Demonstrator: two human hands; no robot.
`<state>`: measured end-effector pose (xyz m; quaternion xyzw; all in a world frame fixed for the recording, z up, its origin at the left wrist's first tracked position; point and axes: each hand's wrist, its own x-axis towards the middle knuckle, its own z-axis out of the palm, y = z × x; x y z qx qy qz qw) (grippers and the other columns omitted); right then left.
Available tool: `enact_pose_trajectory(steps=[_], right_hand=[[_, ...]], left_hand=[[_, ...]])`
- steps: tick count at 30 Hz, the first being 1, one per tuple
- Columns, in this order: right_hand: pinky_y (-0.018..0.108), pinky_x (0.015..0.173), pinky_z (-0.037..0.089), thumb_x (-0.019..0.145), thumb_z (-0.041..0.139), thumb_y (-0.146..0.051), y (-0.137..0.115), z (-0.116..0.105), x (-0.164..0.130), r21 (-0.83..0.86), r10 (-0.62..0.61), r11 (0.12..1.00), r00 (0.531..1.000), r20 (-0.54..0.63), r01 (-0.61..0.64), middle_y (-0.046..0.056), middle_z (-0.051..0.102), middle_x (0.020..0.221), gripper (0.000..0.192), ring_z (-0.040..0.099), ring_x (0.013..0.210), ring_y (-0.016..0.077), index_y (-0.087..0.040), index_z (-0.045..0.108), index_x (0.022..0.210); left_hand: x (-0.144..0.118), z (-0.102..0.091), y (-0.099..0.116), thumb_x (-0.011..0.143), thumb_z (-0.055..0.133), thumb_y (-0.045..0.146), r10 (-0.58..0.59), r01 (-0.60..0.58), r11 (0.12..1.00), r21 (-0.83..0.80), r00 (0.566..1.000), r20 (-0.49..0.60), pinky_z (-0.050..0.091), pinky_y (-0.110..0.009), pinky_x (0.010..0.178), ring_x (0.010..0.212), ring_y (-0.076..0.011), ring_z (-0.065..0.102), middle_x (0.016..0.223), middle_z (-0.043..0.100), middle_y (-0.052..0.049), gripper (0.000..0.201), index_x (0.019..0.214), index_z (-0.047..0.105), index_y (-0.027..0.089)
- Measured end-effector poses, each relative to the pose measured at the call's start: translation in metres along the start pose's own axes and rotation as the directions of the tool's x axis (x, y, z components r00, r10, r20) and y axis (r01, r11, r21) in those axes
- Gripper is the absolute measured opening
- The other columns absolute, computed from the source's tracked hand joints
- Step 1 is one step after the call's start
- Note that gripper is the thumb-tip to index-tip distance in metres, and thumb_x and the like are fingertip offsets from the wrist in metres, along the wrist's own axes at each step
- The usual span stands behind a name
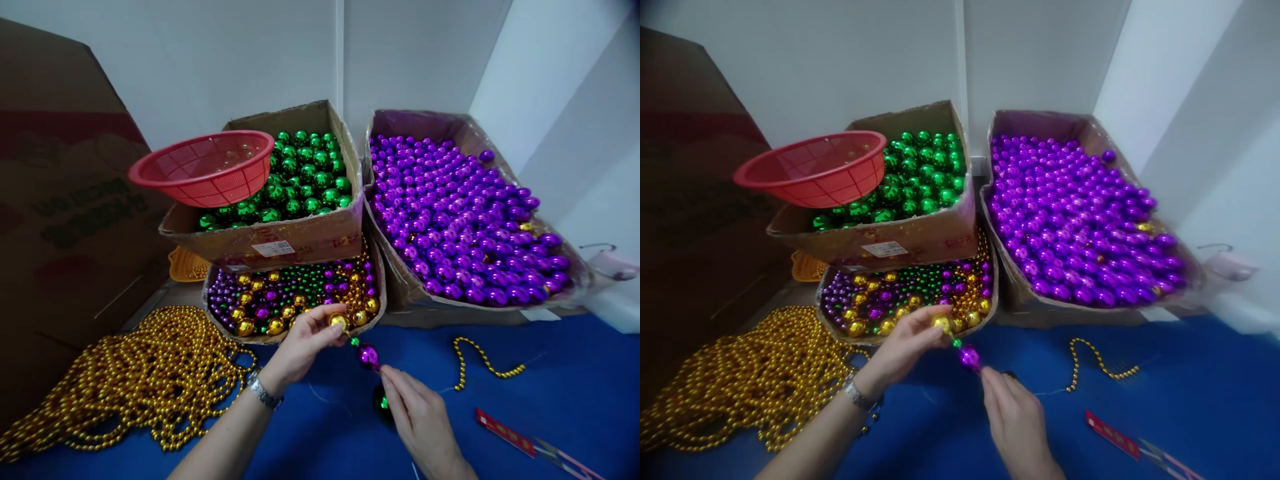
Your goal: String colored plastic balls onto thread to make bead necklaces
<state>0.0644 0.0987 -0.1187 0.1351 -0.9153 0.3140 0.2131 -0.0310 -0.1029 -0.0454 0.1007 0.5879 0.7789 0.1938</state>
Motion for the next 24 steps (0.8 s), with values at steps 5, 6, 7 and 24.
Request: enact_pose_trajectory(steps=[5,6,7,24], right_hand=[[0.027,0.064,0.055,0.096,0.032,-0.029,-0.006,-0.005,0.005,-0.009,0.157,0.988,0.986,0.054,-0.157,0.008,0.070,0.089,0.028,0.068,0.078,0.0190,-0.018,0.055,0.108],[0.026,0.061,0.055,0.096,0.031,-0.029,-0.008,-0.006,0.006,-0.007,0.189,0.982,0.979,0.073,-0.189,0.007,0.070,0.088,0.028,0.068,0.077,0.0188,-0.018,0.053,0.108],[0.025,0.061,0.054,0.096,0.030,-0.029,-0.009,-0.007,0.006,-0.005,0.205,0.979,0.975,0.084,-0.205,0.008,0.069,0.087,0.028,0.068,0.077,0.0186,-0.018,0.052,0.108],[0.024,0.065,0.048,0.096,0.037,-0.029,-0.009,-0.009,0.004,0.206,0.152,0.966,0.988,0.037,-0.157,0.005,0.058,0.081,0.024,0.059,0.073,0.0163,-0.020,0.059,0.093]], left_hand=[[-0.006,0.008,-0.001,0.077,0.067,0.025,-0.008,0.007,1.000,-0.018,1.000,-0.013,0.051,-0.034,0.077,0.080,-0.0159,0.062,0.097,0.060,-0.006,0.036,0.110,0.055,0.018],[-0.006,0.009,-0.002,0.077,0.068,0.025,-0.006,0.005,1.000,-0.029,1.000,-0.025,0.051,-0.035,0.078,0.081,-0.0160,0.062,0.096,0.060,-0.005,0.035,0.109,0.054,0.018],[-0.006,0.009,-0.003,0.076,0.068,0.024,0.002,-0.003,1.000,-0.029,0.999,-0.038,0.051,-0.035,0.078,0.081,-0.0158,0.062,0.095,0.059,-0.005,0.035,0.107,0.054,0.017],[-0.013,0.007,-0.003,0.074,0.071,0.025,-0.020,0.012,0.997,-0.081,0.994,-0.106,0.053,-0.033,0.073,0.075,-0.0153,0.063,0.090,0.061,-0.004,0.031,0.100,0.057,0.016]])
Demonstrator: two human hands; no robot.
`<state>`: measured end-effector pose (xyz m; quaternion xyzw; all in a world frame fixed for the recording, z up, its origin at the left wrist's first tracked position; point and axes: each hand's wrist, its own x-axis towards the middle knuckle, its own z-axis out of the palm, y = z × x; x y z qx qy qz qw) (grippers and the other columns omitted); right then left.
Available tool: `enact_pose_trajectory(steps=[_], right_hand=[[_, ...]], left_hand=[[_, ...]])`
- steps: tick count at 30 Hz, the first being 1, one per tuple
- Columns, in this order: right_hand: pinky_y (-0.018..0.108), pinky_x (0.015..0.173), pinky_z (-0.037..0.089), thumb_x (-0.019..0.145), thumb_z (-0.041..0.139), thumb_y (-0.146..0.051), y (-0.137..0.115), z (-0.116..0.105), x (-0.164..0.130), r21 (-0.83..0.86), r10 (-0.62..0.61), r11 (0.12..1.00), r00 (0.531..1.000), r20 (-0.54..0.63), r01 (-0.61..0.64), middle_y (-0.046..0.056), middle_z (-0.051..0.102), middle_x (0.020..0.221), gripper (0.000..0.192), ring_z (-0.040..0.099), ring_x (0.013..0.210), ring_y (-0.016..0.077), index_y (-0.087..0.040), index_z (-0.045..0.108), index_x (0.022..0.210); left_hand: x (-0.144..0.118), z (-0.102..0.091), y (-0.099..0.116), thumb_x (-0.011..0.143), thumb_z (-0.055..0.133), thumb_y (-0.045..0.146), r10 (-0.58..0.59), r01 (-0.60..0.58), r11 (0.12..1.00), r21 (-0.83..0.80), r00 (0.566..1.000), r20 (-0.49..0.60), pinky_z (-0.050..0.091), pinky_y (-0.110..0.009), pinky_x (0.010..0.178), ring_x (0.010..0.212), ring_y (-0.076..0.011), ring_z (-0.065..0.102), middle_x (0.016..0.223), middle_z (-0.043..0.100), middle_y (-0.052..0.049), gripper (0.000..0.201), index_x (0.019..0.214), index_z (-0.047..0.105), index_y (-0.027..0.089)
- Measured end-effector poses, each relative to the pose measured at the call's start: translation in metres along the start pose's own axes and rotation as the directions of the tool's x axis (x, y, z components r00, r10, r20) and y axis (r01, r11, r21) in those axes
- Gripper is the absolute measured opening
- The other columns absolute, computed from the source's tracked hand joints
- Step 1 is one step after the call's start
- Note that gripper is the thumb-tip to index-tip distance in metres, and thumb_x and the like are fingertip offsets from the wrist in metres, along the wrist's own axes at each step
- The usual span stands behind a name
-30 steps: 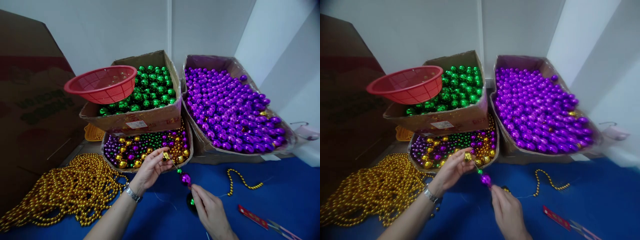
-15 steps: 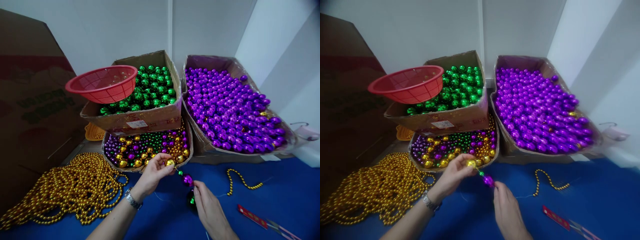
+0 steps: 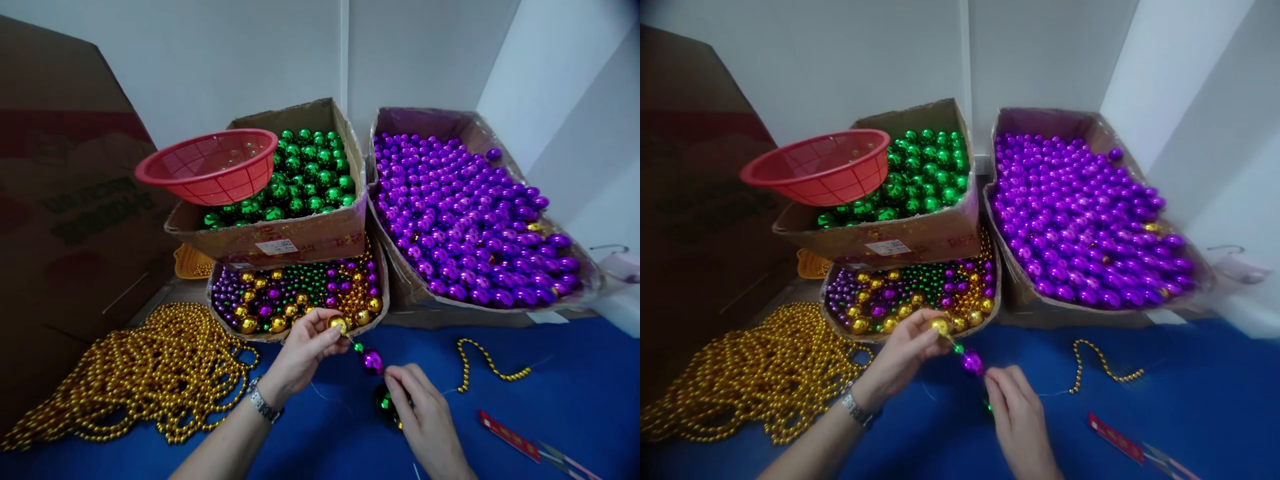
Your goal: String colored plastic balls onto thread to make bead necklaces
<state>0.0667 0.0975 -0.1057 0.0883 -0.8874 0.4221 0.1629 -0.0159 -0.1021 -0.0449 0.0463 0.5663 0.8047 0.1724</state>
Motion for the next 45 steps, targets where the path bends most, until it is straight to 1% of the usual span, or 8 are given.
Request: enact_pose_trajectory(steps=[3,5,8,11,18,29,34,45], right_hand=[[0.025,0.067,0.048,0.096,0.037,-0.028,0.001,0.001,0.000,0.001,-0.021,1.000,1.000,-0.012,0.021,0.006,0.057,0.082,0.024,0.059,0.074,0.0166,-0.020,0.059,0.096],[0.024,0.066,0.048,0.096,0.038,-0.028,0.002,0.002,0.000,0.019,-0.004,1.000,1.000,0.027,0.003,0.005,0.058,0.083,0.023,0.060,0.074,0.0162,-0.021,0.059,0.097],[0.023,0.065,0.048,0.096,0.037,-0.026,0.005,0.004,0.000,0.073,0.007,0.997,0.997,0.081,-0.013,0.005,0.058,0.085,0.023,0.060,0.075,0.0154,-0.021,0.058,0.100],[0.023,0.068,0.047,0.096,0.036,-0.025,0.008,0.005,-0.002,0.094,-0.008,0.996,0.997,0.073,0.001,0.005,0.058,0.089,0.023,0.059,0.078,0.0159,-0.022,0.058,0.103],[0.023,0.070,0.045,0.096,0.037,-0.029,0.011,0.004,-0.003,0.172,0.091,0.978,0.986,0.142,-0.115,0.004,0.056,0.090,0.022,0.058,0.079,0.0156,-0.023,0.058,0.102],[0.024,0.071,0.044,0.096,0.037,-0.025,0.010,0.004,-0.005,0.119,0.013,0.993,0.993,0.116,-0.027,0.003,0.056,0.089,0.022,0.057,0.081,0.0159,-0.024,0.056,0.106],[0.023,0.070,0.044,0.096,0.037,-0.027,0.007,0.003,-0.004,0.131,0.042,0.989,0.988,0.151,-0.062,0.002,0.056,0.089,0.021,0.057,0.081,0.0155,-0.024,0.056,0.104],[0.024,0.071,0.043,0.096,0.038,-0.027,0.006,0.004,-0.005,0.151,0.035,0.987,0.986,0.162,-0.060,0.002,0.056,0.088,0.021,0.056,0.082,0.0159,-0.025,0.057,0.104]], left_hand=[[-0.001,0.000,0.001,0.071,0.073,0.023,0.048,-0.047,0.997,0.058,0.999,-0.011,0.052,-0.032,0.075,0.078,-0.0152,0.062,0.092,0.062,-0.004,0.033,0.100,0.058,0.017],[-0.002,0.000,0.001,0.070,0.074,0.021,0.072,-0.073,0.995,0.069,0.997,0.013,0.052,-0.032,0.077,0.083,-0.0158,0.060,0.095,0.062,-0.005,0.035,0.102,0.059,0.017],[-0.003,0.000,0.000,0.074,0.071,0.022,0.062,-0.063,0.998,0.022,0.997,0.036,0.052,-0.034,0.077,0.082,-0.0156,0.060,0.097,0.061,-0.005,0.035,0.105,0.058,0.018],[-0.004,0.000,0.001,0.074,0.071,0.020,0.080,-0.083,0.995,0.062,0.996,0.036,0.052,-0.033,0.078,0.084,-0.0162,0.059,0.098,0.061,-0.006,0.036,0.106,0.057,0.017],[-0.009,0.001,0.005,0.074,0.070,0.018,0.093,-0.098,0.993,0.065,0.992,0.084,0.051,-0.036,0.081,0.088,-0.0178,0.059,0.100,0.060,-0.007,0.036,0.107,0.057,0.017],[-0.010,-0.003,0.005,0.075,0.070,0.019,0.076,-0.086,0.989,0.118,0.993,0.087,0.050,-0.033,0.081,0.086,-0.0163,0.059,0.098,0.061,-0.007,0.037,0.109,0.057,0.016],[-0.009,-0.005,0.004,0.077,0.068,0.021,0.060,-0.066,0.996,0.060,0.994,0.089,0.052,-0.035,0.077,0.083,-0.0165,0.060,0.098,0.060,-0.008,0.035,0.110,0.057,0.015],[-0.008,-0.006,0.002,0.077,0.068,0.020,0.071,-0.075,0.995,0.068,0.995,0.069,0.052,-0.037,0.078,0.084,-0.0170,0.060,0.099,0.061,-0.008,0.037,0.111,0.056,0.015]])
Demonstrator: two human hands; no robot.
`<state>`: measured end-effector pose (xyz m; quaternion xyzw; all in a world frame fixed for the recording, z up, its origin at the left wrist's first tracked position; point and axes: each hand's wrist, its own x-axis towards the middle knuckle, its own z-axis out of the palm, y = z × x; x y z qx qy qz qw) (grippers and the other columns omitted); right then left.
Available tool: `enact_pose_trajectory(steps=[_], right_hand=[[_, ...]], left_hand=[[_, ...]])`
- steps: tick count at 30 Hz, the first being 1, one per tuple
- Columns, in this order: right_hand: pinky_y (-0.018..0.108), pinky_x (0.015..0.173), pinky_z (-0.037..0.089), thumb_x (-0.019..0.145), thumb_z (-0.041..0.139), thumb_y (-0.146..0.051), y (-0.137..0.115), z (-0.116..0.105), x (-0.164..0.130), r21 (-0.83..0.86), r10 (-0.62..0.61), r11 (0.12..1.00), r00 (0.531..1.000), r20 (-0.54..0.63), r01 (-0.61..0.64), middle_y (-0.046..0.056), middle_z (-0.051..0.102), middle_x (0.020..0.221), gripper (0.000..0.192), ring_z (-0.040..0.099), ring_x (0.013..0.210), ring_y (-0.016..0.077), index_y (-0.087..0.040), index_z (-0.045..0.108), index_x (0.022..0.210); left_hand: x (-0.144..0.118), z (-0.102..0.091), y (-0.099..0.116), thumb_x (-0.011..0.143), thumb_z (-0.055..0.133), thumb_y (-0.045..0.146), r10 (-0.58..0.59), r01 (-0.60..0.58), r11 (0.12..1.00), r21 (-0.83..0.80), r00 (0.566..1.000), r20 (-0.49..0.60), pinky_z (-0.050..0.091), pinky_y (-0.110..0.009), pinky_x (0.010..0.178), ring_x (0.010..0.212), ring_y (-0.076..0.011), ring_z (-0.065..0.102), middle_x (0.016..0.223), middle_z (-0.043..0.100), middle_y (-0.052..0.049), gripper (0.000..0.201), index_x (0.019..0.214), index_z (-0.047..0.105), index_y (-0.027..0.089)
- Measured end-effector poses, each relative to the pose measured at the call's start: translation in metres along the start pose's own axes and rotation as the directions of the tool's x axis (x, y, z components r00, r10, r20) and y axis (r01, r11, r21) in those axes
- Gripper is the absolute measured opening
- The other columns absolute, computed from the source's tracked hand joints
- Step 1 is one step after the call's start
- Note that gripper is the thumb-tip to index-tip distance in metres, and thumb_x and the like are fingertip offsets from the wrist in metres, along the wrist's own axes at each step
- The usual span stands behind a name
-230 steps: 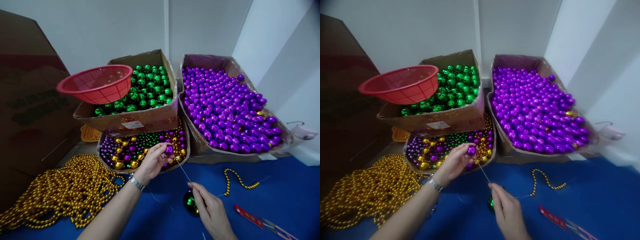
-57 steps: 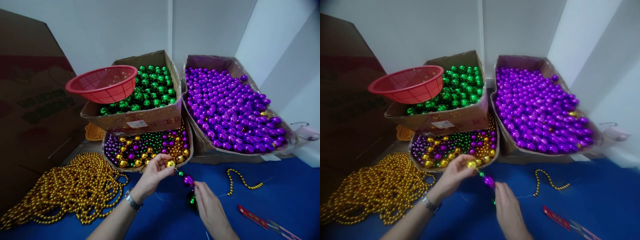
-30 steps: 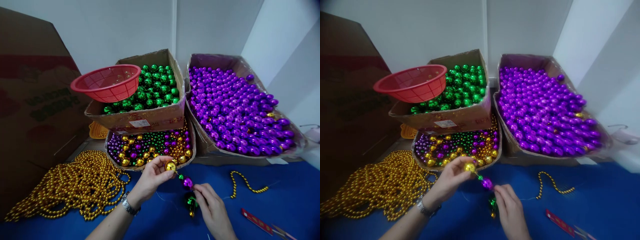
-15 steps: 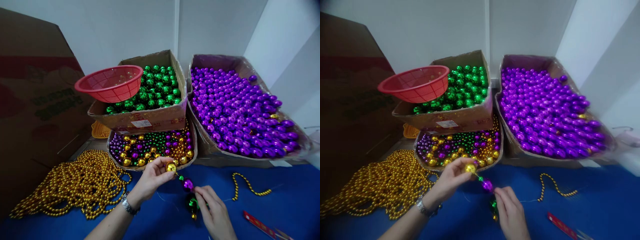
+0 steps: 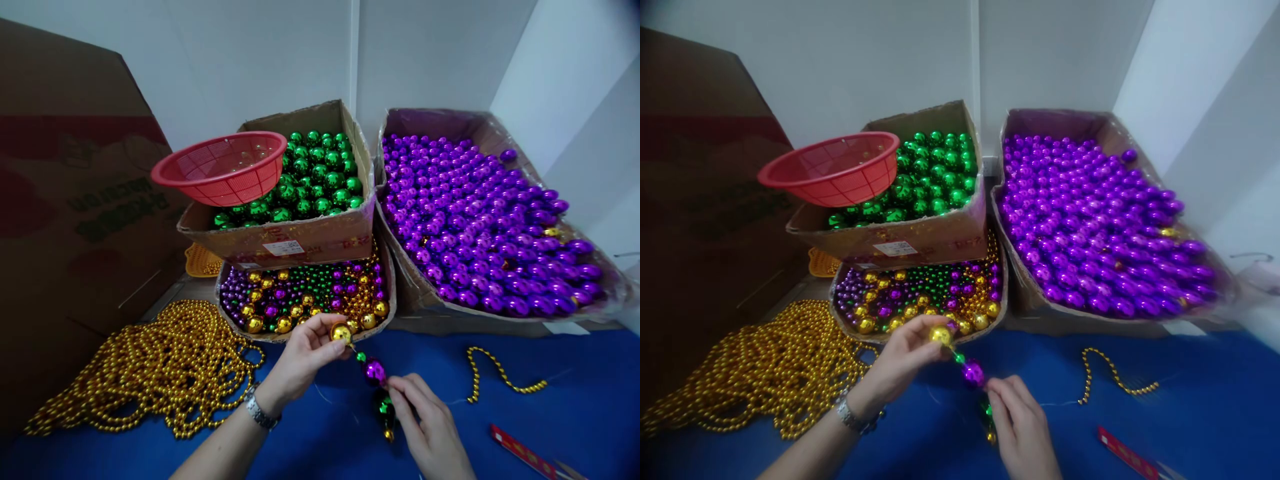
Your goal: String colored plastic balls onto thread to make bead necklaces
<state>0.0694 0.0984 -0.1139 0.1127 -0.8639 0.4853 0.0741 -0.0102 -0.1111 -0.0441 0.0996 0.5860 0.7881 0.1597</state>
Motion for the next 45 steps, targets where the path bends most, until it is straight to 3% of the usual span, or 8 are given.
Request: enact_pose_trajectory(steps=[15,24,27,30,32,37,41,45], right_hand=[[0.022,0.065,0.044,0.096,0.037,-0.030,-0.004,0.002,0.003,-0.008,0.035,0.999,0.999,0.010,-0.035,0.003,0.058,0.084,0.023,0.059,0.077,0.0159,-0.023,0.059,0.096],[0.019,0.058,0.048,0.093,0.042,-0.039,-0.003,0.007,0.001,0.125,0.110,0.986,0.994,-0.013,-0.107,0.003,0.059,0.078,0.027,0.060,0.068,0.0150,-0.021,0.063,0.094],[0.018,0.057,0.049,0.092,0.044,-0.041,0.001,0.005,0.000,0.173,0.143,0.976,0.989,-0.043,-0.134,0.002,0.058,0.077,0.028,0.060,0.064,0.0139,-0.020,0.063,0.094],[0.018,0.057,0.049,0.092,0.044,-0.039,0.003,0.003,0.001,0.177,0.139,0.975,0.990,-0.035,-0.131,0.003,0.058,0.080,0.027,0.060,0.065,0.0136,-0.020,0.061,0.097],[0.018,0.058,0.049,0.094,0.042,-0.038,0.001,0.003,0.002,0.180,0.126,0.977,0.992,-0.032,-0.118,0.004,0.058,0.081,0.027,0.059,0.067,0.0138,-0.019,0.060,0.098],[0.018,0.060,0.049,0.094,0.040,-0.037,-0.003,0.004,0.003,0.163,0.093,0.983,0.994,-0.057,-0.083,0.004,0.057,0.084,0.027,0.060,0.072,0.0147,-0.020,0.061,0.098],[0.019,0.061,0.049,0.095,0.039,-0.036,-0.004,0.003,0.002,0.137,0.102,0.986,0.994,-0.044,-0.095,0.004,0.058,0.084,0.026,0.060,0.073,0.0148,-0.021,0.060,0.099],[0.019,0.061,0.049,0.096,0.037,-0.036,-0.006,0.002,0.002,0.086,0.063,0.995,0.995,-0.077,-0.056,0.004,0.059,0.084,0.028,0.061,0.074,0.0153,-0.021,0.060,0.095]], left_hand=[[0.000,0.000,0.003,0.077,0.068,0.021,0.003,-0.005,0.997,0.082,1.000,0.021,0.050,-0.035,0.081,0.090,-0.0176,0.058,0.103,0.061,-0.008,0.037,0.112,0.056,0.017],[-0.003,0.000,0.010,0.080,0.064,0.028,-0.005,-0.020,0.975,0.220,0.994,0.113,0.048,-0.032,0.083,0.098,-0.0204,0.058,0.116,0.059,-0.011,0.049,0.125,0.048,0.019],[0.012,-0.024,0.022,0.088,0.049,0.033,0.145,-0.130,0.812,0.569,0.989,0.019,0.048,-0.033,0.081,0.097,-0.0206,0.059,0.117,0.059,-0.011,0.037,0.122,0.050,0.019],[0.040,-0.059,0.032,0.089,0.045,0.027,0.331,-0.088,0.228,0.970,0.944,0.008,0.045,-0.034,0.083,0.094,-0.0223,0.058,0.104,0.063,-0.012,0.027,0.110,0.058,0.016],[0.059,-0.079,0.034,0.083,0.049,0.018,0.298,-0.061,0.081,0.995,0.954,0.034,0.043,-0.038,0.081,0.092,-0.0272,0.056,0.088,0.065,-0.015,0.018,0.090,0.066,0.014],[0.085,-0.100,0.023,0.072,0.053,0.005,0.205,-0.056,0.021,0.998,0.978,0.050,0.038,-0.044,0.076,0.091,-0.0354,0.052,0.060,0.059,-0.019,0.020,0.055,0.060,0.013],[0.092,-0.103,0.021,0.070,0.057,0.006,0.197,-0.062,0.072,0.995,0.979,0.047,0.034,-0.046,0.080,0.094,-0.0365,0.051,0.059,0.059,-0.019,0.014,0.059,0.062,0.013],[0.085,-0.099,0.031,0.070,0.061,0.013,0.241,-0.057,0.214,0.975,0.971,0.004,0.038,-0.042,0.082,0.094,-0.0327,0.053,0.075,0.063,-0.015,0.011,0.081,0.066,0.014]])
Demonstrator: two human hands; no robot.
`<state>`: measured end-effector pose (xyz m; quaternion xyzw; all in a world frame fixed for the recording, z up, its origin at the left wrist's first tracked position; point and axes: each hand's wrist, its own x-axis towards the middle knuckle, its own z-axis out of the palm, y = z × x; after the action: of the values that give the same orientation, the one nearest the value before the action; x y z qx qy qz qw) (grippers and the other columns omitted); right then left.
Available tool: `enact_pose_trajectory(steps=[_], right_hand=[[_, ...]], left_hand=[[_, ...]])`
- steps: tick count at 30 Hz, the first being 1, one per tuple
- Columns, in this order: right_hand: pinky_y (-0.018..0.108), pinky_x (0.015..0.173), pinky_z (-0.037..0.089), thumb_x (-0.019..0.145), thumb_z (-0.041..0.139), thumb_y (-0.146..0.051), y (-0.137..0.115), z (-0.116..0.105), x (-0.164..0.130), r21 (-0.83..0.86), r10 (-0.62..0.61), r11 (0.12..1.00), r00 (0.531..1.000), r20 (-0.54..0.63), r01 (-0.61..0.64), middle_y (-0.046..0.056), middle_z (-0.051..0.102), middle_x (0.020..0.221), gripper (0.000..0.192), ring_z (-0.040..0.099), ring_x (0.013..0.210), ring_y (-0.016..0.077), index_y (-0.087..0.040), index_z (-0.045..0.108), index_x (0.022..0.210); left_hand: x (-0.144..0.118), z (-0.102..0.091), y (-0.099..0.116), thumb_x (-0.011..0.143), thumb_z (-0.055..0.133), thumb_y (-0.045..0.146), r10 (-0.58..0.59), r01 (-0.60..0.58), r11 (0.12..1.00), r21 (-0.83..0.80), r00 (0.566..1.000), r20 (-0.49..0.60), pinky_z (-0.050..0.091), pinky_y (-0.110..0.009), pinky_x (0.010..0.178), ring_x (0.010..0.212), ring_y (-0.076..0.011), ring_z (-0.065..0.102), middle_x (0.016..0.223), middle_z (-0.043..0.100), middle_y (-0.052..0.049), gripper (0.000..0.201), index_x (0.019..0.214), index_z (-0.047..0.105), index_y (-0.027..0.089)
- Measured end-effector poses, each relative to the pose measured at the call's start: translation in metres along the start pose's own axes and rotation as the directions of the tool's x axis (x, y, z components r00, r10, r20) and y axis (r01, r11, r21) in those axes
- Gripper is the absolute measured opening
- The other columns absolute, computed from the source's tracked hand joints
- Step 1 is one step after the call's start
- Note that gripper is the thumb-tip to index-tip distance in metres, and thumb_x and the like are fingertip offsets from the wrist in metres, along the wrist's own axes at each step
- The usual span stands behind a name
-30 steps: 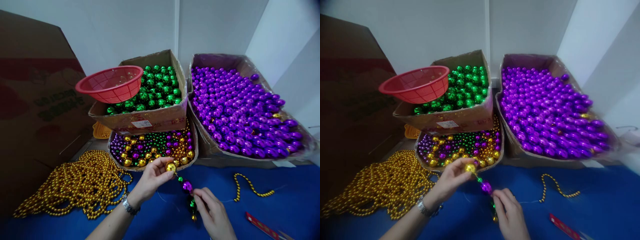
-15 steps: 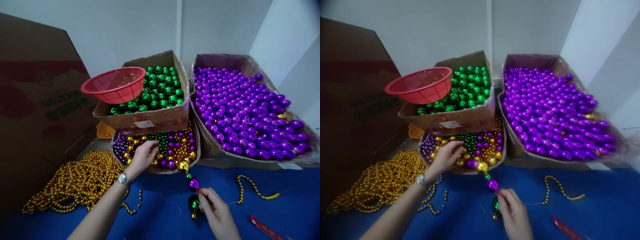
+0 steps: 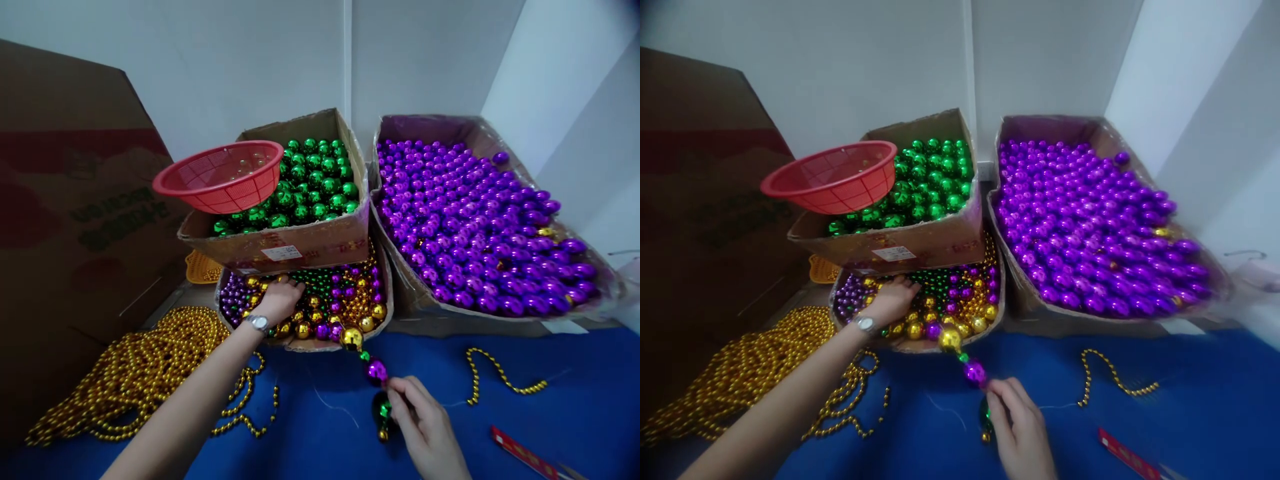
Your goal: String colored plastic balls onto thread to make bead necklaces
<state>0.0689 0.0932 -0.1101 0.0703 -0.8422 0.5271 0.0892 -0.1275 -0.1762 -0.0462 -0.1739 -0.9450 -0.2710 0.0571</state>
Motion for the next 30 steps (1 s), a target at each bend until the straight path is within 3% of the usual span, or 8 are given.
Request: enact_pose_trajectory(steps=[3,5,6,7,9,11,23,30], right_hand=[[0.019,0.061,0.048,0.096,0.037,-0.034,-0.003,0.002,0.001,-0.071,-0.067,0.995,0.997,-0.025,0.065,0.004,0.060,0.081,0.028,0.061,0.073,0.0149,-0.021,0.061,0.091],[0.020,0.062,0.048,0.096,0.038,-0.032,-0.005,0.003,0.002,-0.112,-0.107,0.988,0.994,-0.017,0.105,0.003,0.060,0.079,0.027,0.061,0.073,0.0147,-0.021,0.061,0.090],[0.021,0.063,0.048,0.096,0.037,-0.031,-0.007,0.004,0.002,-0.123,-0.123,0.985,0.992,-0.012,0.121,0.004,0.060,0.079,0.026,0.061,0.072,0.0148,-0.021,0.061,0.091],[0.021,0.063,0.048,0.096,0.037,-0.030,-0.007,0.004,0.002,-0.127,-0.135,0.983,0.991,-0.007,0.133,0.004,0.060,0.079,0.026,0.061,0.072,0.0149,-0.021,0.061,0.091],[0.022,0.063,0.048,0.096,0.037,-0.029,-0.008,0.004,0.002,-0.126,-0.148,0.981,0.989,0.002,0.147,0.004,0.060,0.078,0.025,0.061,0.070,0.0147,-0.021,0.060,0.093],[0.022,0.063,0.048,0.096,0.037,-0.028,-0.009,0.005,0.001,-0.124,-0.149,0.981,0.989,0.009,0.149,0.003,0.059,0.078,0.023,0.061,0.068,0.0141,-0.021,0.060,0.093],[0.023,0.063,0.046,0.096,0.038,-0.025,-0.007,0.006,-0.004,-0.102,-0.142,0.984,0.989,0.044,0.146,0.003,0.058,0.080,0.020,0.060,0.068,0.0144,-0.022,0.057,0.095],[0.022,0.064,0.047,0.095,0.038,-0.024,-0.012,0.006,-0.004,-0.118,-0.173,0.977,0.984,0.035,0.176,0.004,0.058,0.080,0.021,0.059,0.072,0.0147,-0.021,0.058,0.096]], left_hand=[[-0.018,0.000,0.020,0.083,0.051,0.028,-0.033,0.029,0.989,-0.146,0.999,-0.029,0.044,-0.034,0.076,0.087,-0.0243,0.058,0.092,0.065,-0.011,0.027,0.105,0.061,0.016],[-0.036,0.005,0.037,0.087,0.047,0.034,-0.099,0.090,0.904,-0.417,0.995,-0.001,0.048,-0.029,0.069,0.079,-0.0187,0.061,0.092,0.065,-0.009,0.032,0.112,0.057,0.016],[-0.045,0.008,0.046,0.086,0.050,0.034,-0.157,0.150,0.753,-0.640,0.986,0.047,0.049,-0.028,0.067,0.076,-0.0166,0.062,0.090,0.065,-0.008,0.032,0.112,0.057,0.015],[-0.053,0.012,0.053,0.084,0.056,0.033,-0.200,0.208,0.548,-0.810,0.973,0.114,0.049,-0.026,0.065,0.072,-0.0146,0.062,0.088,0.064,-0.007,0.031,0.109,0.058,0.015],[-0.066,0.017,0.065,0.078,0.065,0.027,-0.225,0.277,0.130,-0.952,0.943,0.244,0.050,-0.023,0.063,0.068,-0.0115,0.061,0.083,0.063,-0.005,0.028,0.103,0.061,0.015],[-0.073,0.020,0.072,0.077,0.067,0.022,-0.211,0.295,-0.035,-0.955,0.932,0.295,0.050,-0.022,0.062,0.066,-0.0100,0.060,0.079,0.062,-0.003,0.025,0.100,0.063,0.015],[-0.084,0.028,0.073,0.077,0.068,0.020,-0.182,0.276,-0.155,-0.948,0.936,0.303,0.050,-0.020,0.061,0.064,-0.0079,0.058,0.072,0.059,0.002,0.018,0.092,0.059,0.018],[-0.087,0.030,0.070,0.075,0.071,0.020,-0.196,0.264,-0.068,-0.962,0.942,0.273,0.049,-0.022,0.065,0.068,-0.0094,0.059,0.078,0.061,0.000,0.019,0.091,0.060,0.018]])
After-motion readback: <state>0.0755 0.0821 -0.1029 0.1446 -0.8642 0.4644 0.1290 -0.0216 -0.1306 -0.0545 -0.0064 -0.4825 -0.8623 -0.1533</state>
